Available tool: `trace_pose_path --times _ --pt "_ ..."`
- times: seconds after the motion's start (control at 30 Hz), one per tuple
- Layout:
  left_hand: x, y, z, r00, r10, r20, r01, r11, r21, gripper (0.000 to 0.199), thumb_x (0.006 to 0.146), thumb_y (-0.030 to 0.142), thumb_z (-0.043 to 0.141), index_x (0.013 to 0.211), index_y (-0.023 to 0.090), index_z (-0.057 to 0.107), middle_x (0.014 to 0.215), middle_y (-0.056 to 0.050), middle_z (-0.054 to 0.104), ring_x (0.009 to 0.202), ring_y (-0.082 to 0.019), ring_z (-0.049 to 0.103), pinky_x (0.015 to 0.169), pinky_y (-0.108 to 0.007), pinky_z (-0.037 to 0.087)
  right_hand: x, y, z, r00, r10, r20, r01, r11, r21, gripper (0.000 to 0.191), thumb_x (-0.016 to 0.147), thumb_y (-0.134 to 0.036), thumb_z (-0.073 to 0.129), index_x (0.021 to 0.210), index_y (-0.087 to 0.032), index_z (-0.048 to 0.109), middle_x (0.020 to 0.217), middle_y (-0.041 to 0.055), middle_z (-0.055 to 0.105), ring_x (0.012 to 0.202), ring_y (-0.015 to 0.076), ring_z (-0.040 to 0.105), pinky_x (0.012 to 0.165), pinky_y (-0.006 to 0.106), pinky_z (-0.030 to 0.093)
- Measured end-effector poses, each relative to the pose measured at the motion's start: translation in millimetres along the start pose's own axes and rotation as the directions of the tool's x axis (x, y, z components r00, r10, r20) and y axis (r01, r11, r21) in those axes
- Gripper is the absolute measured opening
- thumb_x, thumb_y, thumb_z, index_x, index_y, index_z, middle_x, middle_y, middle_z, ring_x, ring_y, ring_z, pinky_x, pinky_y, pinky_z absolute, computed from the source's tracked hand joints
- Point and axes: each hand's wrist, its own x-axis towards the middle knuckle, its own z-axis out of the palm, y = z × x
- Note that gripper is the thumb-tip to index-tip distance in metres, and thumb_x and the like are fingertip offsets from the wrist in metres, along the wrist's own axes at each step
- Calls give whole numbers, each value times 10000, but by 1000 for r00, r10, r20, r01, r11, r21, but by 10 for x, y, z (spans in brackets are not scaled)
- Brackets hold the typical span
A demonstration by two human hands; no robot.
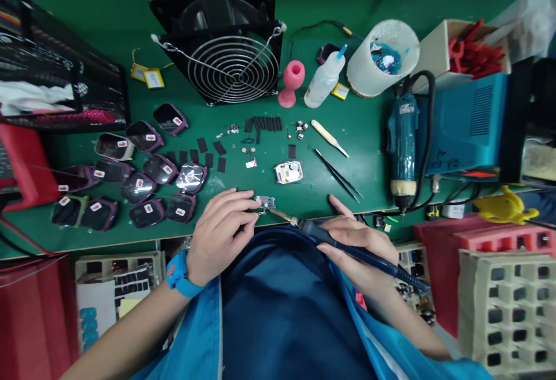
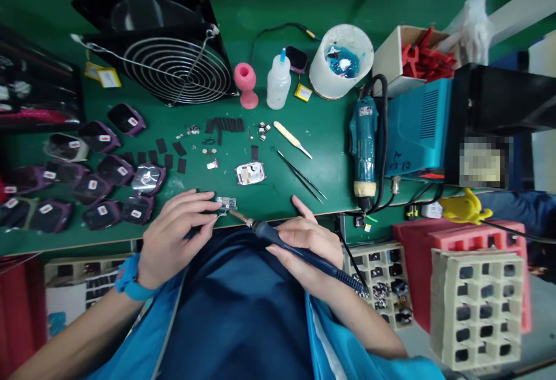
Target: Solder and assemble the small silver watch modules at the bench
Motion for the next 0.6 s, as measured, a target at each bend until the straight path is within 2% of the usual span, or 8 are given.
trace_pose_path --times 0.33,0.6 --pt "10 4 5 1000 16 1 -16 1000 10 219 857 2 697 931 204 655 1032 -42 790 1110 -223 733 1082 -453 564 -7 13 -20 1000 -9 25 9 1000 -16 251 855 -81 775 1020 -240 672 936 18 803 821 206 788 1170 695 458" --pt "10 0 15 1000 -8 -5 8 1000 8 212 865 27 672 912 231 700 1037 -14 796 1091 -222 743 1066 -459 579 -6 21 -19 1000 -9 8 9 1000 -24 208 861 -116 782 995 -242 687 907 7 812 785 212 797 1160 686 477"
